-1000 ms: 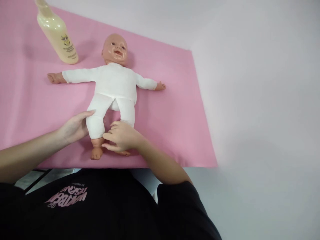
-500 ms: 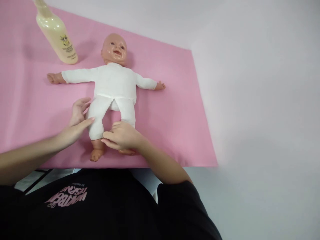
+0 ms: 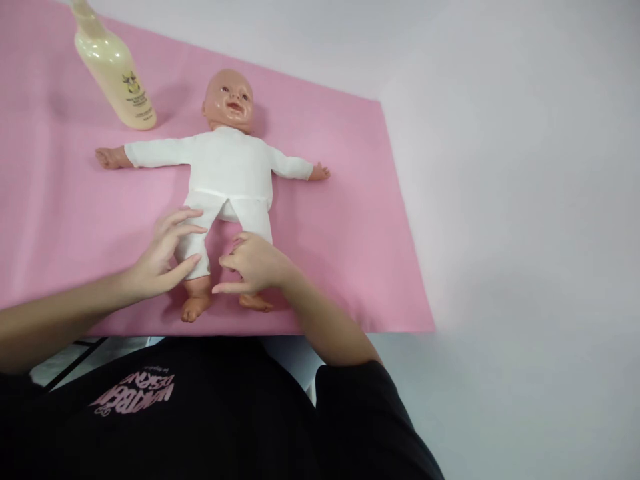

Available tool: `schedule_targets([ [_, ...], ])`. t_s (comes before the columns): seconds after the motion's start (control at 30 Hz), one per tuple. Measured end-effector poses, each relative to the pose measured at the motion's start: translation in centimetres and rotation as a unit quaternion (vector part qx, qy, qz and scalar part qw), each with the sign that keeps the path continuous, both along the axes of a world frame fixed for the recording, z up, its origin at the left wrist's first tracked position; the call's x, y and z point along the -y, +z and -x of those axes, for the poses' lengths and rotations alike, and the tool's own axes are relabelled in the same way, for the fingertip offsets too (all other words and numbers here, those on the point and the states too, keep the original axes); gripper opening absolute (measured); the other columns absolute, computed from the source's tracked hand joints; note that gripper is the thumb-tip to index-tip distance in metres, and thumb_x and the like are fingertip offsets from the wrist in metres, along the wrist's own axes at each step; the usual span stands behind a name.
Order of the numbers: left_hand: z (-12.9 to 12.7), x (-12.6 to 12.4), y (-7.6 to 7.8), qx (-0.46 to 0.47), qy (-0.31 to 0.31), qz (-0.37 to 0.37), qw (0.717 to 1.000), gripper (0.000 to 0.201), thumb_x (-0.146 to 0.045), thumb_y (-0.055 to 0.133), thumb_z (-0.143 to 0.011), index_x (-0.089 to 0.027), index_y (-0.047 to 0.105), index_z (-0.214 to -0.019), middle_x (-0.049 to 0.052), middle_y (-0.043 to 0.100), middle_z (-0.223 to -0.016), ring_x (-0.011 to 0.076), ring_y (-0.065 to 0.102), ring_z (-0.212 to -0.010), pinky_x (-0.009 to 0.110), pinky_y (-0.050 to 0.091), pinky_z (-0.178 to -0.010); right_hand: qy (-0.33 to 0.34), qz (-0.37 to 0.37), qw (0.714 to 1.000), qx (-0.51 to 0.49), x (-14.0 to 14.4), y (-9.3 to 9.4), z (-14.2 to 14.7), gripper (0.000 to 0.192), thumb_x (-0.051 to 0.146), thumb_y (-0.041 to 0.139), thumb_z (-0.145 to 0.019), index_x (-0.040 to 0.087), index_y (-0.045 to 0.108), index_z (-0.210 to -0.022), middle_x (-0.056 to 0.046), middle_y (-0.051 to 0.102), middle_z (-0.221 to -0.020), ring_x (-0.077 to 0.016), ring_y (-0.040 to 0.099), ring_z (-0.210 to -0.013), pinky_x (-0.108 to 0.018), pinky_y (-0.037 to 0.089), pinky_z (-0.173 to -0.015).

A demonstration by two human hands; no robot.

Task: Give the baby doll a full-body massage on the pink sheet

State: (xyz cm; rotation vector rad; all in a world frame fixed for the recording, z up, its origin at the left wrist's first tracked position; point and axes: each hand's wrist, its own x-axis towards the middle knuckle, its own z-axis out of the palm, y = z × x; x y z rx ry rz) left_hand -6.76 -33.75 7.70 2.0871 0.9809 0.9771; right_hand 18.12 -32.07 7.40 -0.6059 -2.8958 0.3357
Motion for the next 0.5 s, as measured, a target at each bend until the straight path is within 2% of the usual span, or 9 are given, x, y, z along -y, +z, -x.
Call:
schedule_targets([
  [0.13,-0.14,0.1,0.23,-0.012,-0.048,0.025,0.998,0.032,-0.031,0.069,-0.084,-0.026,0.07,-0.116,0.01,0.071,-0.127,0.0378,0.052,-0.138,0.064,0.025,-0.13,0.001,0.015,1.0,-0.025,0.05,-0.05,0.1,0.065,0.075,0.038,-0.103,0.021,0.058,-0.071,0.0,0.061,-0.061,-0.017,0.051,-0.064,-0.037,0.046,-0.083],
  [0.33,-0.25,0.42,0.46,-0.028,-0.056,0.077,0.995,0.025,-0.031,0.069,-0.082,-0.025,0.075,-0.105,0.009,0.076,-0.114,0.0352,0.064,-0.123,0.063,0.014,-0.133,-0.006,0.053,0.983,-0.173,-0.11,0.61,-0.44,0.063,0.071,0.022,-0.108,0.024,0.048,-0.074,0.004,0.052,-0.061,-0.015,0.049,-0.06,-0.038,0.05,-0.094],
  [0.4,-0.24,0.31,0.41,-0.048,-0.097,0.086,0.99,0.017,-0.032,0.07,-0.082,-0.027,0.077,-0.097,0.006,0.077,-0.104,0.0327,0.066,-0.117,0.062,0.011,-0.135,-0.007,0.054,0.973,-0.223,0.01,0.59,-0.45,0.06,0.067,0.02,-0.109,0.025,0.046,-0.076,0.005,0.052,-0.062,-0.0143,0.048,-0.058,-0.037,0.05,-0.096],
  [0.5,-0.35,0.13,0.29,-0.09,-0.223,0.099,0.966,0.008,-0.031,0.07,-0.084,-0.03,0.078,-0.086,0.003,0.079,-0.095,0.029,0.069,-0.106,0.055,0.02,-0.134,-0.027,0.042,0.966,-0.255,0.37,0.13,-0.2,0.059,0.064,0.017,-0.11,0.025,0.046,-0.076,0.004,0.053,-0.063,-0.0146,0.047,-0.057,-0.038,0.05,-0.096],
])
